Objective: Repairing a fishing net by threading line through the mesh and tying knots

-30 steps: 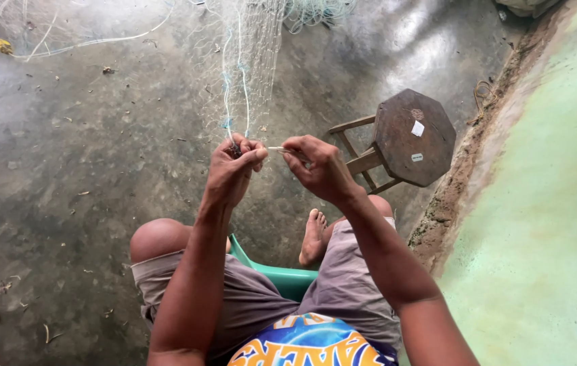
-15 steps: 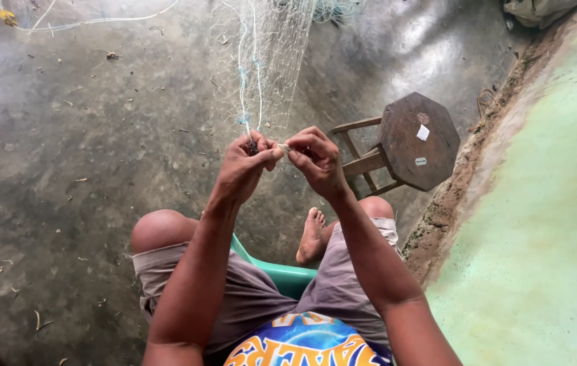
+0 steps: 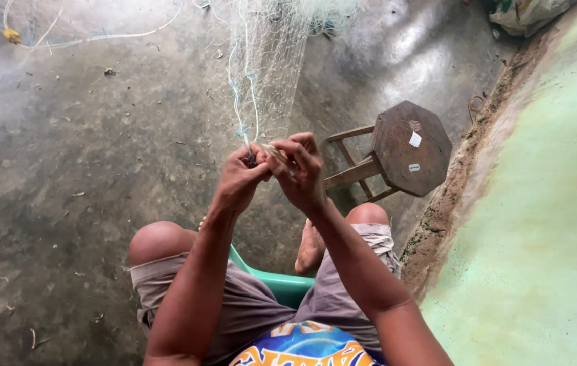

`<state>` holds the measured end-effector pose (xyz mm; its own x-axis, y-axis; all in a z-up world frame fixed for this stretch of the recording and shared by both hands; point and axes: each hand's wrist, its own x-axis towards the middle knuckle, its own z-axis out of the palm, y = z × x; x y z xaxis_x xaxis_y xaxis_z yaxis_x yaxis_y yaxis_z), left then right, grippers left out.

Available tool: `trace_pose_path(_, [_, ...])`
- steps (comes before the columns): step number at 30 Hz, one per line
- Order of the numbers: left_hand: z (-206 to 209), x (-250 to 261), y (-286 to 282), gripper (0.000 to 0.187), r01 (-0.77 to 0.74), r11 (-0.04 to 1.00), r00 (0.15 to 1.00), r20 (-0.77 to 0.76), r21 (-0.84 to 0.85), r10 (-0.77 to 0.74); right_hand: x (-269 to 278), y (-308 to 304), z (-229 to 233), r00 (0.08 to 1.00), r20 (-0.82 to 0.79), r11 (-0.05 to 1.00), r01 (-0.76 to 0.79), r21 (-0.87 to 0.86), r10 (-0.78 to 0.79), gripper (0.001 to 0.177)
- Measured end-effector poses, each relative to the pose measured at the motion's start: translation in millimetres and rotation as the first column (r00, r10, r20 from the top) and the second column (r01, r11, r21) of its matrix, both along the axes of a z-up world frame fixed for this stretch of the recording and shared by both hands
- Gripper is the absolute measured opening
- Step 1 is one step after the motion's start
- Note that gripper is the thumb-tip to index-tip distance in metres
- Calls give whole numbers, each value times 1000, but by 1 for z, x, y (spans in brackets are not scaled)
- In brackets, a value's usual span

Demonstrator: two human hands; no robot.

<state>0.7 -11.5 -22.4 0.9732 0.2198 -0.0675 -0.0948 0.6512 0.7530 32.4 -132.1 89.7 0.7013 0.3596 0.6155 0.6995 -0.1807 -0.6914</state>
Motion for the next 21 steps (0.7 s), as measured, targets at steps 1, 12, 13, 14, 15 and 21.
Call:
trace_pose_path(1, [-1,1,1,30,4,1000,1000,2,1,-4,-2,0,2,1000,2,1000,4,1,-4,20])
trace_pose_path(12, [34,-3,6,33,-38,999,998,-45,15,39,-21,-16,15,976,99,901,140,410,-196,24])
trace_pose_path(13, [32,-2,5,33,-36,999,998,-47,14,37,-20,-23,13,975,97,902,143,408,-199,24])
trace_pose_path(14, [30,-2,5,33,-43,999,998,-50,4,44,-19,-30,10,983,17,940,168,297,-181,19])
trace_pose_path(15, [28,-2,6,34,-53,999,997,-54,-5,53,-17,-36,7,983,-64,967,178,180,-169,17])
trace_pose_path(21, [34,-1,8,35,-50,998,998,-41,-31,49,0,-49,-6,913,-408,998,47,29,-31,13])
